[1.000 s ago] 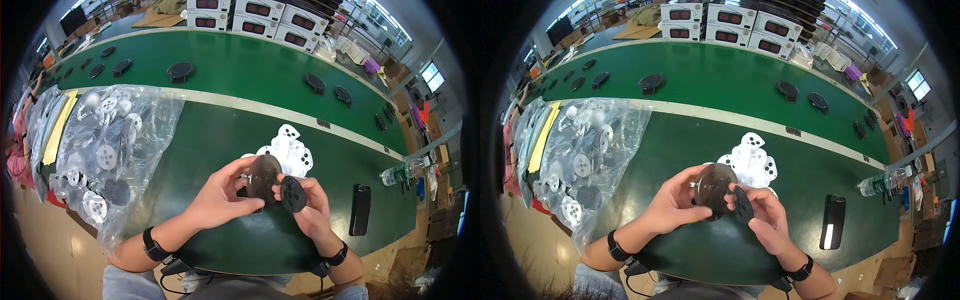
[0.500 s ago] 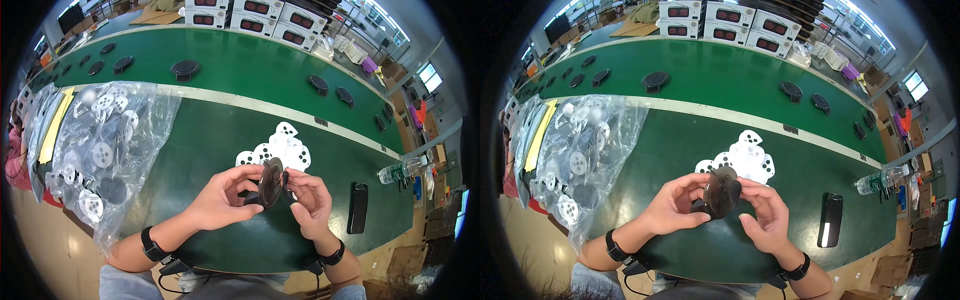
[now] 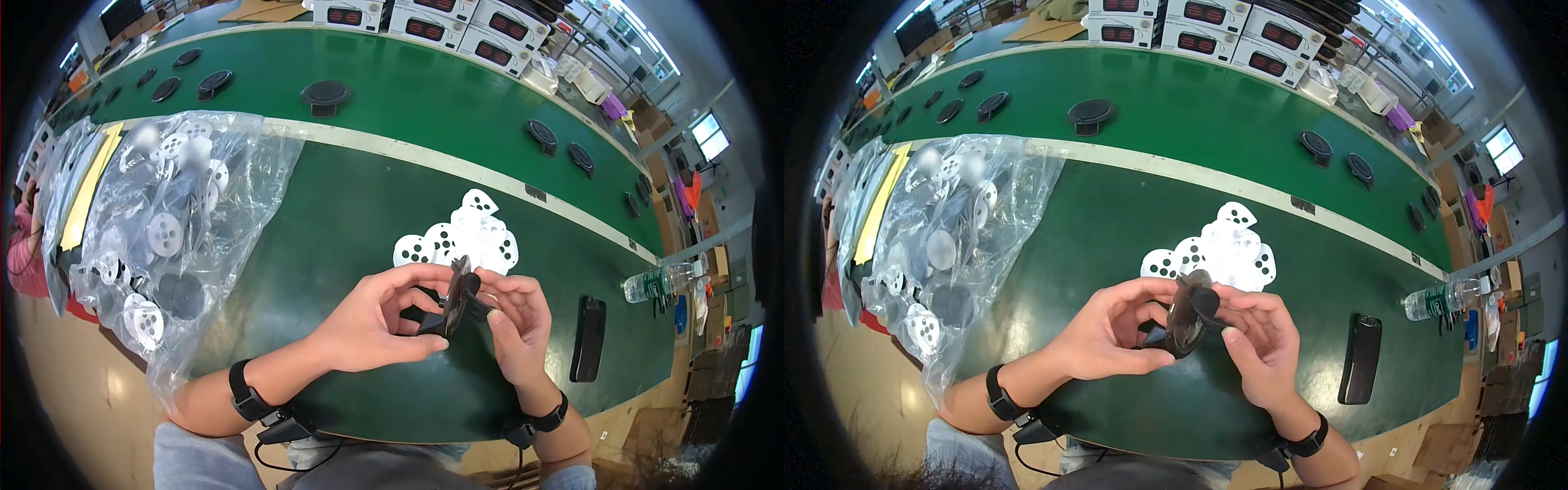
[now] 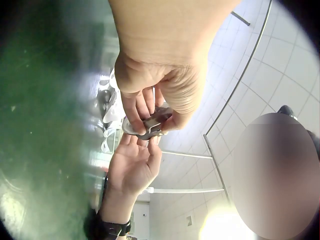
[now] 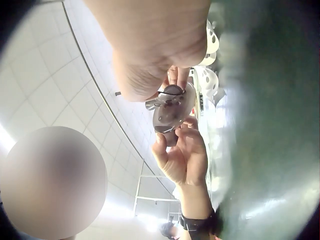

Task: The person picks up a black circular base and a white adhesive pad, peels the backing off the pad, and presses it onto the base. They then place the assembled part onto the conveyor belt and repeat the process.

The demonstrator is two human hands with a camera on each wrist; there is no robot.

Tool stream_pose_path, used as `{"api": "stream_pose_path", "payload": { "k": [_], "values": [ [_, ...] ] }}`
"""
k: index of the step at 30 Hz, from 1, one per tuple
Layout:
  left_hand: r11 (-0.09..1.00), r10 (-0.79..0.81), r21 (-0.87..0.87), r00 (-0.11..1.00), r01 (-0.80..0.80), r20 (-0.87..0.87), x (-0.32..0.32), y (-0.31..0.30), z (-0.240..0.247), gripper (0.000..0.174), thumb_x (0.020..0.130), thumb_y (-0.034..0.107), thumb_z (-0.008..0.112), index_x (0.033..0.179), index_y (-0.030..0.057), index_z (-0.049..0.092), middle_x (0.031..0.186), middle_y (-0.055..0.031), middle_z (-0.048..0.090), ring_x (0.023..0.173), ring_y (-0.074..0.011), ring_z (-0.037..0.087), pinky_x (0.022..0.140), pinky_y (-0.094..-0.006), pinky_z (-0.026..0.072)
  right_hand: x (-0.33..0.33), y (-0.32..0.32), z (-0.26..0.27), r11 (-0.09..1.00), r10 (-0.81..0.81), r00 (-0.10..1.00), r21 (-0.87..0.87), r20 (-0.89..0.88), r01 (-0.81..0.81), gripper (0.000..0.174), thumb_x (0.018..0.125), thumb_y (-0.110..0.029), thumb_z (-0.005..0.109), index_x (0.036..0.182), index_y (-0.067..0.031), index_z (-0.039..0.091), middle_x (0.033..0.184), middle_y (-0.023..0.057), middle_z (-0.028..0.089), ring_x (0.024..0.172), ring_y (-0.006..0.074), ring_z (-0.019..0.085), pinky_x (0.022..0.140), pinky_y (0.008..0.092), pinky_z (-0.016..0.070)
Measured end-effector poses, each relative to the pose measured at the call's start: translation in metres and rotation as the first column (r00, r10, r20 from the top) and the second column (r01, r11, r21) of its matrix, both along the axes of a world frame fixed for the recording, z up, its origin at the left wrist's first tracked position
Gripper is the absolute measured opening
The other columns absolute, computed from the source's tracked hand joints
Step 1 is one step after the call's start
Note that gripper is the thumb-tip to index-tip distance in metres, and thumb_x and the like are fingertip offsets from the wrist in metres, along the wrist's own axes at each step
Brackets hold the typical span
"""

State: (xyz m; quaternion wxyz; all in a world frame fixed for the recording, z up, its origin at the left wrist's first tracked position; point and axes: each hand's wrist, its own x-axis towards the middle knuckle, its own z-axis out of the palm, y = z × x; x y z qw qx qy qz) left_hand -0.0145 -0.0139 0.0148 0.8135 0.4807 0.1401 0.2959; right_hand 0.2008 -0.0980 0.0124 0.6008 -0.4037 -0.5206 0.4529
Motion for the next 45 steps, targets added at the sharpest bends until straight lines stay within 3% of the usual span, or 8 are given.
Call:
{"api": "stream_pose_path", "payload": {
  "k": [4,13,19,25,35,37,40,45],
  "values": [
    [1.000,-0.016,-0.022,1.000,0.016,-0.013,-0.001,0.000,0.000,0.072,0.076,-0.014,0.074,0.140,-0.0034,0.043,0.132,-0.0096,0.052,0.111,-0.0170,0.057,0.091,-0.0326,0.0540,0.000,0.000,0.000,1.000,-0.011,1.000,-0.022,0.005,0.011,0.031,0.093,0.006,0.053,0.123,-0.0002,0.047,0.137,0.0229,0.054,0.126,0.0274,0.056,0.109,0.0439,0.0421],
    [1.000,-0.002,-0.012,1.000,0.001,-0.029,0.000,-0.001,-0.002,0.069,0.077,-0.006,0.077,0.139,-0.0004,0.047,0.123,-0.0063,0.053,0.107,-0.0133,0.057,0.083,-0.0275,0.0583,0.000,0.000,-0.001,0.998,0.013,0.999,-0.063,-0.041,-0.016,0.031,0.094,0.004,0.055,0.124,-0.0010,0.047,0.137,0.0222,0.054,0.127,0.0288,0.055,0.110,0.0449,0.0418],
    [0.999,-0.037,-0.029,0.996,0.035,-0.077,-0.003,0.001,0.005,0.072,0.078,-0.013,0.075,0.141,-0.0036,0.042,0.129,-0.0082,0.053,0.109,-0.0147,0.057,0.089,-0.0317,0.0551,0.001,0.001,-0.001,0.999,0.023,0.999,-0.048,-0.036,-0.024,0.032,0.094,0.004,0.056,0.124,-0.0010,0.048,0.138,0.0221,0.054,0.128,0.0290,0.054,0.110,0.0454,0.0412],
    [1.000,-0.007,-0.026,0.999,0.005,-0.043,0.000,-0.001,-0.003,0.070,0.077,-0.002,0.080,0.139,0.0004,0.047,0.123,-0.0049,0.053,0.107,-0.0117,0.057,0.078,-0.0242,0.0545,0.001,0.001,-0.002,0.999,0.020,0.999,-0.046,-0.037,-0.021,0.032,0.093,0.006,0.055,0.124,-0.0007,0.048,0.137,0.0225,0.054,0.128,0.0283,0.054,0.111,0.0449,0.0411],
    [0.998,-0.027,-0.059,0.999,0.026,-0.020,0.000,-0.001,0.002,0.068,0.078,-0.007,0.077,0.139,-0.0019,0.046,0.126,-0.0066,0.053,0.108,-0.0135,0.057,0.086,-0.0287,0.0574,0.000,0.000,0.000,1.000,-0.006,1.000,-0.024,-0.025,0.005,0.034,0.091,0.009,0.057,0.122,0.0008,0.049,0.137,0.0235,0.053,0.128,0.0272,0.054,0.110,0.0410,0.0417],
    [0.999,-0.035,-0.041,0.999,0.035,-0.019,-0.001,0.001,-0.002,0.070,0.077,-0.012,0.075,0.139,-0.0030,0.044,0.131,-0.0082,0.053,0.110,-0.0160,0.057,0.093,-0.0342,0.0556,-0.002,-0.002,0.000,1.000,-0.027,0.998,0.003,0.063,0.027,0.037,0.088,0.010,0.060,0.122,0.0014,0.049,0.138,0.0237,0.053,0.129,0.0275,0.054,0.110,0.0403,0.0407],
    [0.999,-0.011,-0.037,1.000,0.010,-0.027,0.000,-0.001,-0.005,0.064,0.080,-0.008,0.074,0.137,-0.0021,0.045,0.128,-0.0071,0.051,0.108,-0.0133,0.057,0.081,-0.0264,0.0577,-0.003,-0.004,0.000,0.996,-0.065,0.985,0.076,0.159,0.053,0.041,0.082,0.010,0.065,0.120,0.0022,0.052,0.137,0.0243,0.054,0.128,0.0281,0.054,0.109,0.0393,0.0407],
    [0.999,0.009,-0.048,1.000,-0.010,-0.022,0.002,-0.003,-0.003,0.063,0.080,-0.013,0.070,0.137,-0.0019,0.045,0.131,-0.0071,0.050,0.111,-0.0145,0.056,0.081,-0.0270,0.0562,-0.003,-0.003,0.001,0.977,-0.149,0.940,0.193,0.308,0.092,0.043,0.075,0.008,0.072,0.115,0.0020,0.057,0.131,0.0252,0.058,0.122,0.0288,0.059,0.104,0.0380,0.0458]
  ]
}}
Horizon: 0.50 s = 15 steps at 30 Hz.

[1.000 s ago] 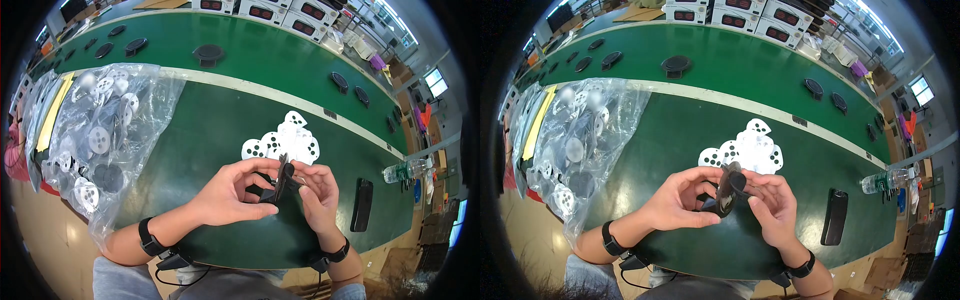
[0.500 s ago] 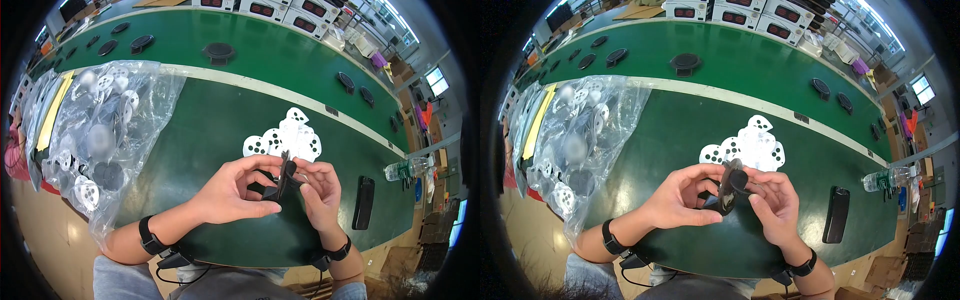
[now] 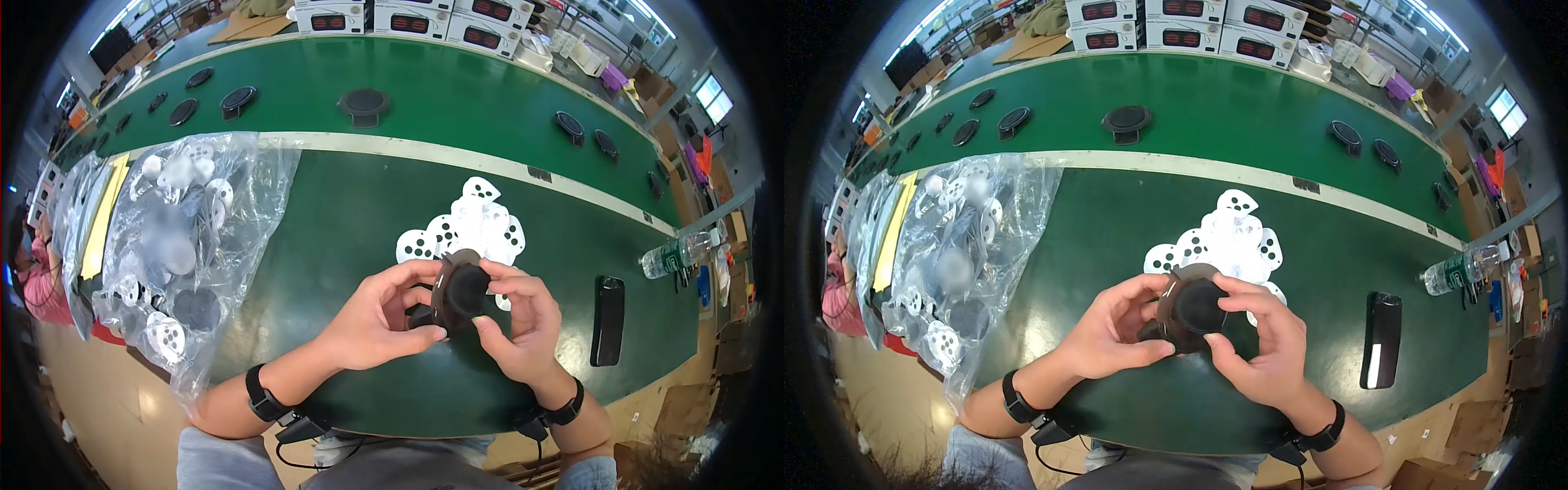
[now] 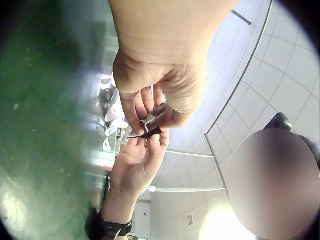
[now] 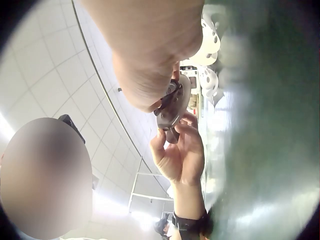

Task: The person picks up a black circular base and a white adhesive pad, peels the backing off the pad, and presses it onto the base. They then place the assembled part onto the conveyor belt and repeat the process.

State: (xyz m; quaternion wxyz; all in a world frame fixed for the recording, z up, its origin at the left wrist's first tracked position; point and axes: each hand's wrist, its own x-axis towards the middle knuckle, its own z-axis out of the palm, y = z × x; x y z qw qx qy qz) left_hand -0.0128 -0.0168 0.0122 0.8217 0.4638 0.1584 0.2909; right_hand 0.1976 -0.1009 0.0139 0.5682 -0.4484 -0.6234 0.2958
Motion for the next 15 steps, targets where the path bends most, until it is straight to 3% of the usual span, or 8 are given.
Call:
{"api": "stream_pose_path", "payload": {
  "k": [1,4,11,15],
  "values": [
    [1.000,0.003,0.007,1.000,-0.003,-0.008,0.000,0.000,0.001,0.064,0.080,-0.014,0.069,0.137,-0.0018,0.044,0.132,-0.0071,0.050,0.112,-0.0148,0.055,0.082,-0.0272,0.0559,-0.001,0.000,0.001,1.000,-0.017,1.000,0.010,0.022,0.017,0.043,0.074,0.007,0.073,0.114,0.0017,0.059,0.130,0.0249,0.059,0.120,0.0286,0.060,0.102,0.0377,0.0477],
    [1.000,-0.020,0.023,0.999,0.021,-0.050,-0.001,0.001,-0.004,0.066,0.080,-0.012,0.070,0.138,0.0013,0.044,0.134,-0.0073,0.052,0.124,-0.0169,0.052,0.098,-0.0310,0.0506,-0.002,0.000,0.005,0.997,-0.070,0.991,0.031,0.115,0.067,0.043,0.070,0.004,0.077,0.110,-0.0002,0.061,0.127,0.0229,0.062,0.115,0.0278,0.063,0.096,0.0366,0.0519],
    [0.999,-0.002,0.051,0.999,0.005,-0.046,0.000,0.000,-0.005,0.065,0.079,-0.014,0.069,0.137,0.0015,0.044,0.130,-0.0061,0.051,0.118,-0.0143,0.053,0.092,-0.0271,0.0497,-0.007,0.000,0.016,0.983,-0.177,0.918,0.116,0.356,0.144,0.043,0.065,-0.003,0.083,0.105,-0.0048,0.067,0.126,0.0166,0.065,0.107,0.0292,0.066,0.088,0.0351,0.0540],
    [0.998,0.014,0.068,0.995,-0.007,-0.099,-0.002,0.003,-0.005,0.063,0.078,-0.013,0.070,0.134,0.0026,0.045,0.129,-0.0058,0.052,0.118,-0.0141,0.053,0.095,-0.0277,0.0481,-0.006,-0.003,0.016,0.983,-0.186,0.827,0.111,0.530,0.149,0.038,0.067,-0.011,0.084,0.103,-0.0080,0.072,0.131,0.0138,0.062,0.119,0.0325,0.057,0.099,0.0411,0.0461]
  ]
}}
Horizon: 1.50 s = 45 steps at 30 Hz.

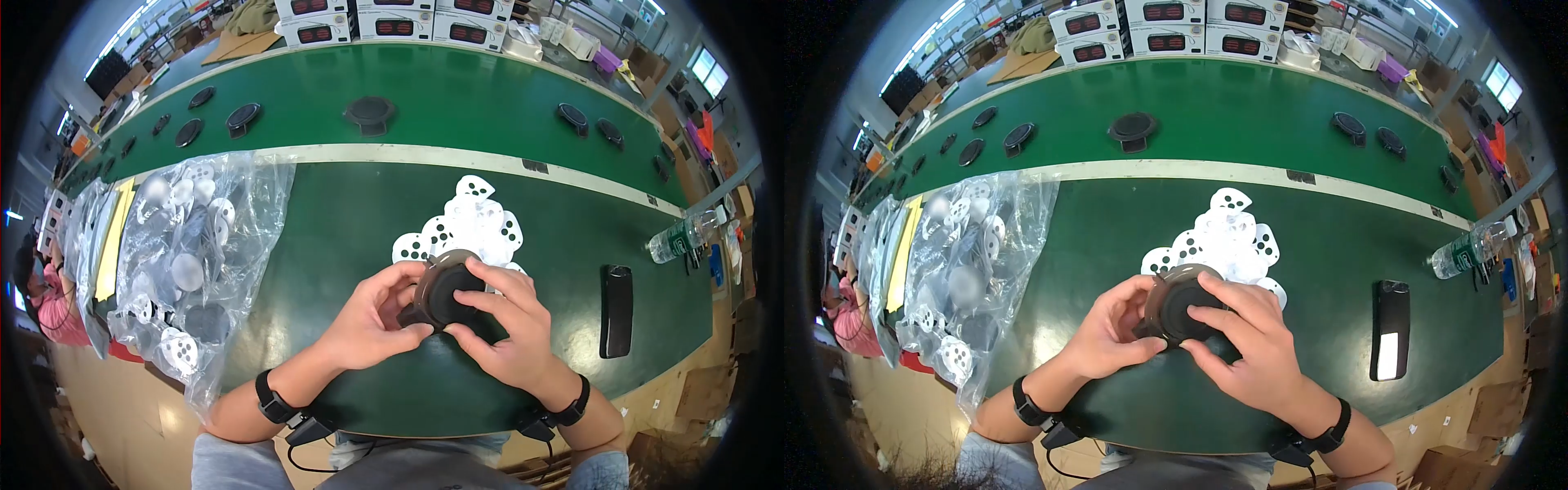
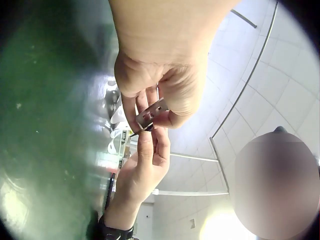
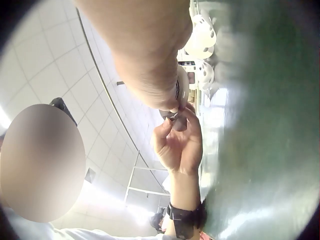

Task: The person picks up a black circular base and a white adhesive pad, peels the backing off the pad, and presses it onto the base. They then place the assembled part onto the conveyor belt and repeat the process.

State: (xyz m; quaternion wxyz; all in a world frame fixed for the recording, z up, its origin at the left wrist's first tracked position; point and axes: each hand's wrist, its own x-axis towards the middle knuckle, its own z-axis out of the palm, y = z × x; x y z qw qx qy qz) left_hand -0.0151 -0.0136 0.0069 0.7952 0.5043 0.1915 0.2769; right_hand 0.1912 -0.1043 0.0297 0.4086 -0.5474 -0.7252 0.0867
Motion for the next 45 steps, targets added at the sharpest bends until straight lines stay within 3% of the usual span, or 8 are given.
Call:
{"api": "stream_pose_path", "payload": {
  "k": [8,14,15,21,31,36,42,45],
  "values": [
    [0.993,0.067,0.097,0.998,-0.066,-0.004,0.007,-0.004,0.005,0.057,0.080,-0.010,0.072,0.129,0.0034,0.047,0.128,-0.0054,0.053,0.121,-0.0142,0.051,0.103,-0.0299,0.0427,0.000,-0.003,0.004,1.000,0.013,0.998,-0.008,0.063,-0.013,0.041,0.073,-0.017,0.082,0.112,-0.0094,0.070,0.139,0.0156,0.052,0.130,0.0377,0.046,0.105,0.0452,0.0397],
    [0.971,0.086,0.233,0.992,-0.063,-0.090,0.006,-0.010,-0.001,0.051,0.082,-0.009,0.071,0.126,0.0041,0.048,0.127,-0.0063,0.055,0.124,-0.0139,0.050,0.103,-0.0281,0.0408,0.003,-0.006,-0.001,0.984,-0.039,0.884,-0.172,-0.466,-0.048,0.048,0.086,-0.019,0.073,0.128,-0.0054,0.054,0.109,0.0164,0.065,0.092,0.0283,0.065,0.077,0.0354,0.0523],
    [0.972,0.074,0.228,0.993,-0.051,-0.097,0.007,-0.012,-0.001,0.051,0.082,-0.008,0.071,0.126,0.0042,0.048,0.126,-0.0067,0.055,0.123,-0.0142,0.051,0.101,-0.0278,0.0423,0.005,-0.004,0.000,0.971,-0.025,0.865,-0.217,-0.501,-0.098,0.036,0.091,-0.020,0.069,0.121,-0.0034,0.058,0.083,0.0108,0.065,0.065,0.0180,0.061,0.060,0.0296,0.0481],
    [0.960,0.085,0.272,0.995,-0.068,-0.050,0.010,-0.015,-0.004,0.052,0.086,-0.006,0.071,0.129,0.0064,0.044,0.122,-0.0084,0.058,0.107,-0.0139,0.062,0.075,-0.0218,0.0544,0.004,-0.006,-0.003,0.892,-0.137,0.728,-0.403,-0.672,-0.204,0.021,0.094,-0.020,0.067,0.099,0.0002,0.067,0.059,0.0041,0.056,0.056,0.0053,0.048,0.052,0.0254,0.0394],
    [0.988,0.000,0.153,0.996,0.014,-0.091,0.010,-0.015,-0.006,0.023,0.103,0.016,0.055,0.123,0.0029,0.055,0.103,-0.0009,0.061,0.093,-0.0057,0.057,0.078,-0.0234,0.0481,0.016,-0.004,0.009,0.803,-0.173,0.716,-0.518,-0.676,-0.295,0.025,0.094,-0.021,0.067,0.100,0.0020,0.074,0.073,-0.0010,0.067,0.066,0.0037,0.056,0.057,0.0226,0.0443],
    [0.993,0.034,0.116,0.987,-0.016,-0.155,0.007,-0.009,0.000,0.025,0.104,0.018,0.053,0.122,0.0015,0.056,0.103,-0.0058,0.064,0.090,-0.0114,0.061,0.078,-0.0273,0.0508,0.037,0.011,0.001,0.839,-0.428,0.299,-0.498,-0.853,-0.220,0.026,0.096,-0.026,0.066,0.082,-0.0041,0.067,0.065,-0.0038,0.058,0.051,0.0056,0.047,0.049,0.0224,0.0386],
    [0.977,0.110,0.202,0.965,-0.062,-0.236,0.004,-0.007,0.001,0.019,0.102,0.013,0.054,0.114,-0.0003,0.060,0.099,-0.0104,0.066,0.085,-0.0153,0.065,0.075,-0.0302,0.0535,0.068,0.022,-0.010,0.978,-0.181,0.045,-0.184,-0.983,-0.096,0.068,0.097,-0.017,0.062,0.150,0.0048,0.027,0.124,0.0167,0.064,0.086,0.0173,0.065,0.081,0.0316,0.0517],
    [0.963,0.103,0.266,0.964,-0.035,-0.246,0.007,-0.012,0.004,0.016,0.101,0.010,0.055,0.108,-0.0014,0.062,0.095,-0.0106,0.067,0.082,-0.0155,0.065,0.074,-0.0298,0.0540,0.064,0.021,-0.010,0.979,-0.160,-0.004,-0.158,-0.987,-0.128,0.076,0.096,-0.017,0.064,0.153,0.0053,0.019,0.129,0.0208,0.059,0.090,0.0197,0.066,0.079,0.0316,0.0524]
  ]
}}
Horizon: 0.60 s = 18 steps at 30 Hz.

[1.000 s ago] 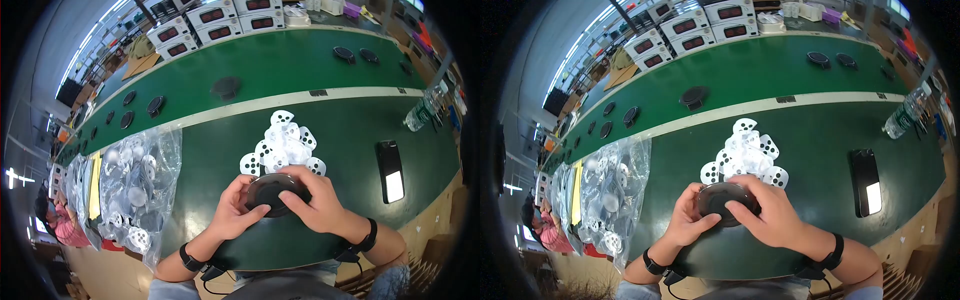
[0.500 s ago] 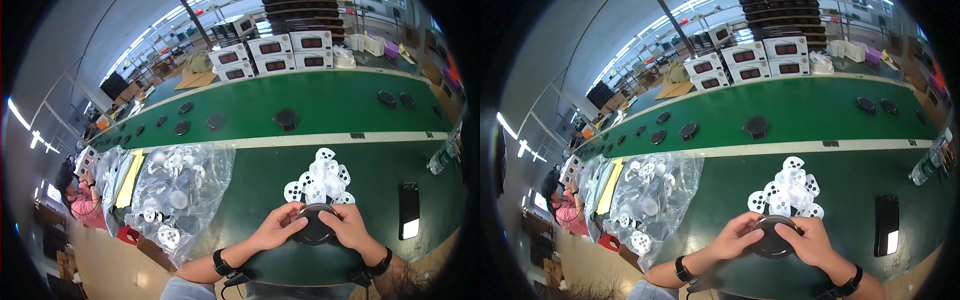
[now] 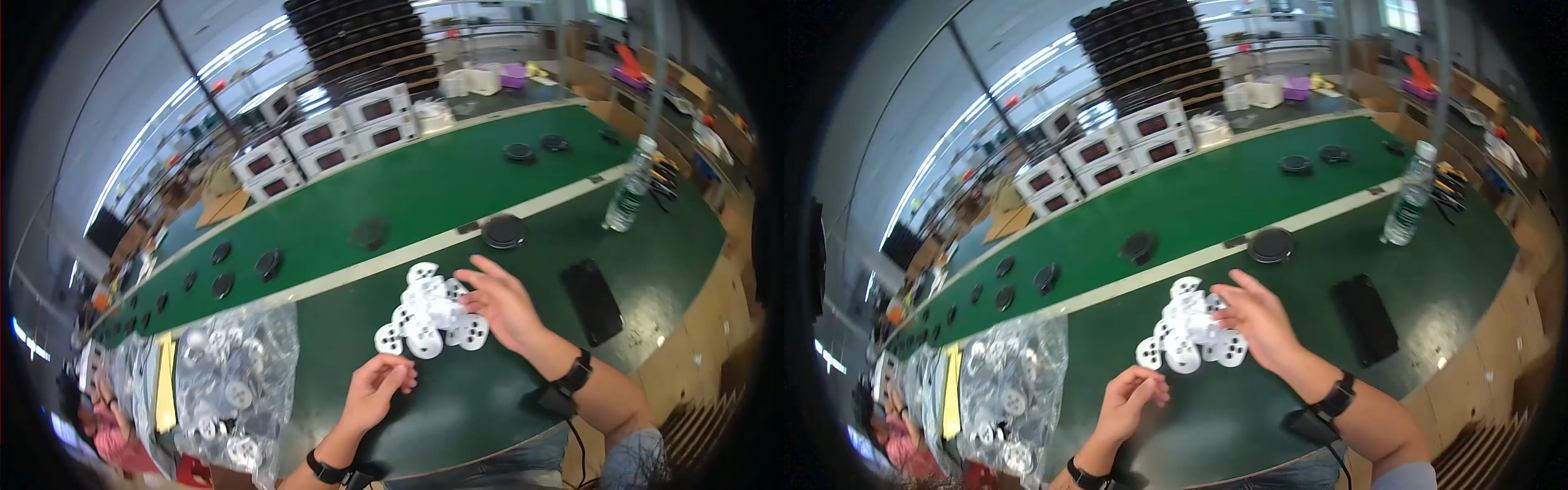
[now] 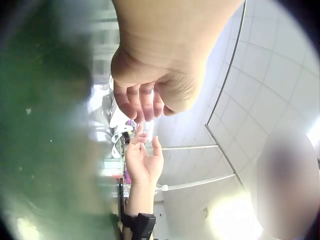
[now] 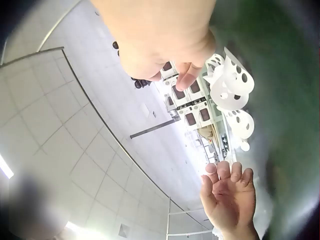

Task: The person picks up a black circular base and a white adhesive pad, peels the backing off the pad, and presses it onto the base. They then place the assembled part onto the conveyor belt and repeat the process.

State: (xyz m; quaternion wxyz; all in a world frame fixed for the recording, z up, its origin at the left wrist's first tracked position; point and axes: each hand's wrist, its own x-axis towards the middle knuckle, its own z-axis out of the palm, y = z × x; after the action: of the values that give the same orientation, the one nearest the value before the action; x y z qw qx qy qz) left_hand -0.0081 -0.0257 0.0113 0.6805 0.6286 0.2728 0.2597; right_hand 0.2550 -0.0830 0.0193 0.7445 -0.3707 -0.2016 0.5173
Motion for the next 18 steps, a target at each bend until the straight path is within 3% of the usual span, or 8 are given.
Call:
{"api": "stream_pose_path", "payload": {
  "k": [3,6,9,10,11,14,16,18],
  "values": [
    [0.997,0.010,0.077,1.000,-0.007,-0.029,-0.001,-0.003,0.001,0.013,0.098,0.008,0.060,0.105,-0.0015,0.064,0.094,-0.0097,0.068,0.083,-0.0147,0.066,0.075,-0.0276,0.0539,-0.006,-0.005,0.007,0.998,0.057,0.998,0.033,0.034,-0.058,0.063,0.096,-0.020,0.063,0.148,0.0022,0.034,0.122,0.0162,0.063,0.085,0.0166,0.065,0.074,0.0287,0.0518],
    [0.954,0.072,0.293,0.997,-0.062,-0.023,-0.001,-0.002,0.004,0.008,0.094,0.001,0.061,0.101,-0.0024,0.065,0.094,-0.0101,0.068,0.082,-0.0141,0.065,0.075,-0.0271,0.0537,-0.009,-0.007,0.009,0.994,0.105,0.988,-0.020,0.113,-0.103,0.034,0.095,-0.018,0.063,0.124,-0.0011,0.058,0.108,0.0074,0.065,0.078,0.0103,0.061,0.069,0.0242,0.0487],
    [0.760,0.192,0.632,0.981,-0.152,0.006,-0.012,0.002,0.026,0.006,0.089,-0.007,0.062,0.094,-0.0049,0.064,0.094,-0.0122,0.066,0.082,-0.0158,0.064,0.075,-0.0268,0.0535,-0.003,0.001,-0.004,0.995,-0.041,0.918,-0.070,0.394,0.075,0.022,0.095,-0.015,0.060,0.114,-0.0033,0.061,0.101,0.0044,0.064,0.078,0.0085,0.059,0.070,0.0250,0.0474],
    [0.715,0.338,0.631,0.939,-0.301,0.066,-0.016,-0.002,0.036,0.006,0.082,-0.005,0.067,0.088,-0.0029,0.068,0.087,-0.0124,0.069,0.080,-0.0189,0.067,0.074,-0.0276,0.0542,0.005,0.007,-0.013,0.961,-0.223,0.779,-0.003,0.586,0.277,0.016,0.091,-0.011,0.063,0.106,-0.0038,0.060,0.096,0.0025,0.062,0.078,0.0092,0.058,0.071,0.0258,0.0479],
    [0.605,0.423,0.705,0.900,-0.371,0.111,-0.028,-0.003,0.044,0.004,0.082,-0.004,0.067,0.086,-0.0021,0.067,0.085,-0.0116,0.069,0.077,-0.0186,0.066,0.072,-0.0281,0.0526,0.020,0.014,-0.023,0.881,-0.353,0.581,0.052,0.733,0.470,0.032,0.083,-0.015,0.069,0.110,-0.0017,0.058,0.107,0.0114,0.060,0.087,0.0188,0.059,0.076,0.0323,0.0495],
    [0.219,0.735,0.898,0.670,-0.380,0.105,-0.089,-0.014,0.061,0.002,0.081,0.000,0.068,0.082,-0.0001,0.067,0.075,-0.0095,0.066,0.071,-0.0186,0.064,0.070,-0.0274,0.0482,0.067,0.033,-0.040,0.566,-0.515,0.448,-0.103,0.731,0.818,0.044,0.079,-0.019,0.070,0.114,0.0018,0.052,0.121,0.0217,0.049,0.104,0.0312,0.054,0.093,0.0382,0.0453],
    [0.271,0.862,0.864,0.507,-0.425,-0.021,-0.159,-0.009,0.040,0.005,0.082,0.001,0.069,0.083,-0.0031,0.067,0.069,-0.0081,0.064,0.065,-0.0137,0.061,0.066,-0.0268,0.0493,0.094,0.049,-0.052,0.375,-0.564,0.327,-0.117,0.758,0.919,0.057,0.080,-0.020,0.070,0.126,0.0074,0.050,0.129,0.0237,0.050,0.114,0.0373,0.053,0.103,0.0406,0.0399],
    [0.290,0.905,0.905,0.398,-0.313,-0.152,-0.198,-0.001,0.034,0.015,0.085,0.014,0.069,0.089,0.0002,0.069,0.075,-0.0113,0.067,0.072,-0.0194,0.064,0.071,-0.0323,0.0513,0.117,0.054,-0.051,0.689,-0.562,0.611,-0.093,0.558,0.719,0.063,0.082,-0.019,0.069,0.135,0.0085,0.047,0.133,0.0225,0.052,0.115,0.0328,0.055,0.103,0.0380,0.0407]
  ]
}}
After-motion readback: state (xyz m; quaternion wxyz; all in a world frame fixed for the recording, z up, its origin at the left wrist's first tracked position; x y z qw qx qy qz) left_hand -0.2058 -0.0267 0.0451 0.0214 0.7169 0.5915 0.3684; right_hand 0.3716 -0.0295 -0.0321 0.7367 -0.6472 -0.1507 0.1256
